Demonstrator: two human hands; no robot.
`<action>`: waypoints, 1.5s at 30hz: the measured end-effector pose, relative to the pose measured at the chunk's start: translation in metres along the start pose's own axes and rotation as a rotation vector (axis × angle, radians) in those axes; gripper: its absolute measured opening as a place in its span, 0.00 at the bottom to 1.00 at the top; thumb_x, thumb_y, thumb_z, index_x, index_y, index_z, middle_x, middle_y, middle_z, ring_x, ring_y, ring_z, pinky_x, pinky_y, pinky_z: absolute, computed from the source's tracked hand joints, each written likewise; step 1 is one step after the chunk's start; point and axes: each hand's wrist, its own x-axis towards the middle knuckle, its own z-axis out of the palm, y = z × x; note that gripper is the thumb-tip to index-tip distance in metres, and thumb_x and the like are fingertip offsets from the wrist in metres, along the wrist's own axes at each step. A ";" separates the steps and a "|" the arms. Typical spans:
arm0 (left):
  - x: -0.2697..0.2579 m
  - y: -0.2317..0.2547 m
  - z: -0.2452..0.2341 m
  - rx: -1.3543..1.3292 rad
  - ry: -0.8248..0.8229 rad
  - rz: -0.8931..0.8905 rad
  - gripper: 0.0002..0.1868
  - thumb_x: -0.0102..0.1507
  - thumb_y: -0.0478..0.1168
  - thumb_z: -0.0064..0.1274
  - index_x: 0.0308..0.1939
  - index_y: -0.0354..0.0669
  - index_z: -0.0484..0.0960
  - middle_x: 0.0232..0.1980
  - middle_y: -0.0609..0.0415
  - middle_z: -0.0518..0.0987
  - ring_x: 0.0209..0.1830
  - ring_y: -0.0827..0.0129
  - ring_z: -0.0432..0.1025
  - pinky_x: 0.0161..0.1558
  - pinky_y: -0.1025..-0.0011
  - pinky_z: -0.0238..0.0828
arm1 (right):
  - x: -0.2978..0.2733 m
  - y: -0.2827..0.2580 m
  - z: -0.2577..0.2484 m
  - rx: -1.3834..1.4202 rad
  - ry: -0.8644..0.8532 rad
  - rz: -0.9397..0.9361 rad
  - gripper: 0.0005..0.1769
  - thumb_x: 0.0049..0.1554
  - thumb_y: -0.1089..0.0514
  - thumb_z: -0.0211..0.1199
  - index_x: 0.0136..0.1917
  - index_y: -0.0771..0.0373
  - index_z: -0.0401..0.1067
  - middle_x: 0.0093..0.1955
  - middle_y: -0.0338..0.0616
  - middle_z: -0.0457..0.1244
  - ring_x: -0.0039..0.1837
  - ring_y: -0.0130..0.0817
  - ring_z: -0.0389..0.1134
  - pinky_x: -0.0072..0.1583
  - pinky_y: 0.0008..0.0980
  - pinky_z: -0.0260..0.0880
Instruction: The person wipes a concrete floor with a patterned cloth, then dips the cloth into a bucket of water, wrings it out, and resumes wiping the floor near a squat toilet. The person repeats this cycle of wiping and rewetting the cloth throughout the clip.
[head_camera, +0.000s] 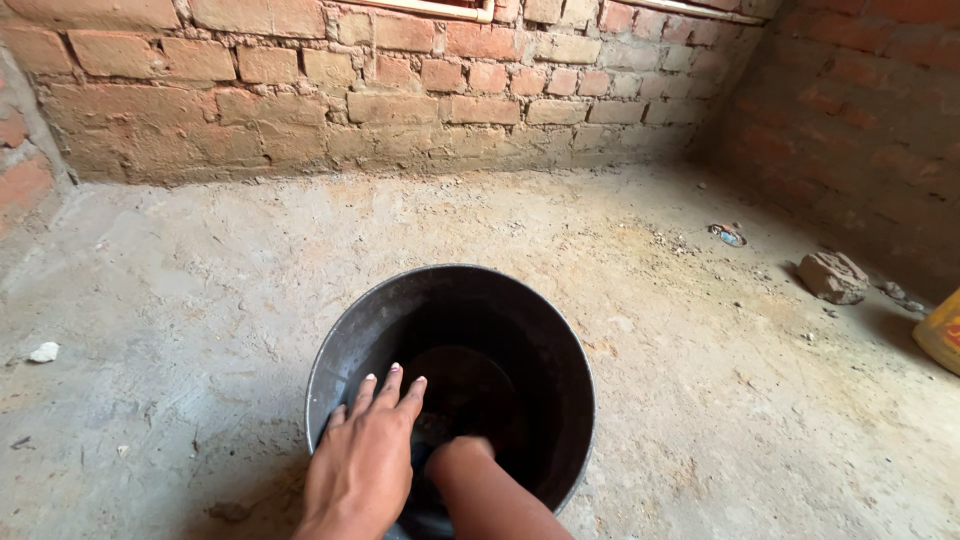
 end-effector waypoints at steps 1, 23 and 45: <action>0.001 0.000 -0.001 0.006 0.010 -0.002 0.38 0.63 0.28 0.45 0.77 0.50 0.59 0.82 0.46 0.52 0.77 0.51 0.53 0.71 0.54 0.55 | 0.002 0.000 0.000 0.005 0.000 -0.005 0.27 0.65 0.46 0.53 0.75 0.56 0.67 0.75 0.45 0.61 0.74 0.43 0.63 0.66 0.44 0.67; 0.016 0.000 0.004 -0.022 0.014 -0.071 0.36 0.62 0.27 0.50 0.74 0.51 0.66 0.78 0.49 0.56 0.72 0.56 0.64 0.66 0.60 0.66 | -0.015 0.005 -0.034 -0.076 0.062 0.041 0.24 0.63 0.48 0.58 0.71 0.53 0.73 0.73 0.42 0.64 0.74 0.42 0.64 0.67 0.46 0.67; 0.065 0.004 -0.037 -0.321 0.005 -0.209 0.57 0.54 0.63 0.58 0.82 0.75 0.41 0.75 0.57 0.68 0.66 0.56 0.73 0.58 0.58 0.73 | -0.119 0.025 -0.114 2.075 0.604 -0.476 0.11 0.55 0.51 0.59 0.41 0.62 0.72 0.35 0.44 0.65 0.35 0.36 0.67 0.37 0.36 0.65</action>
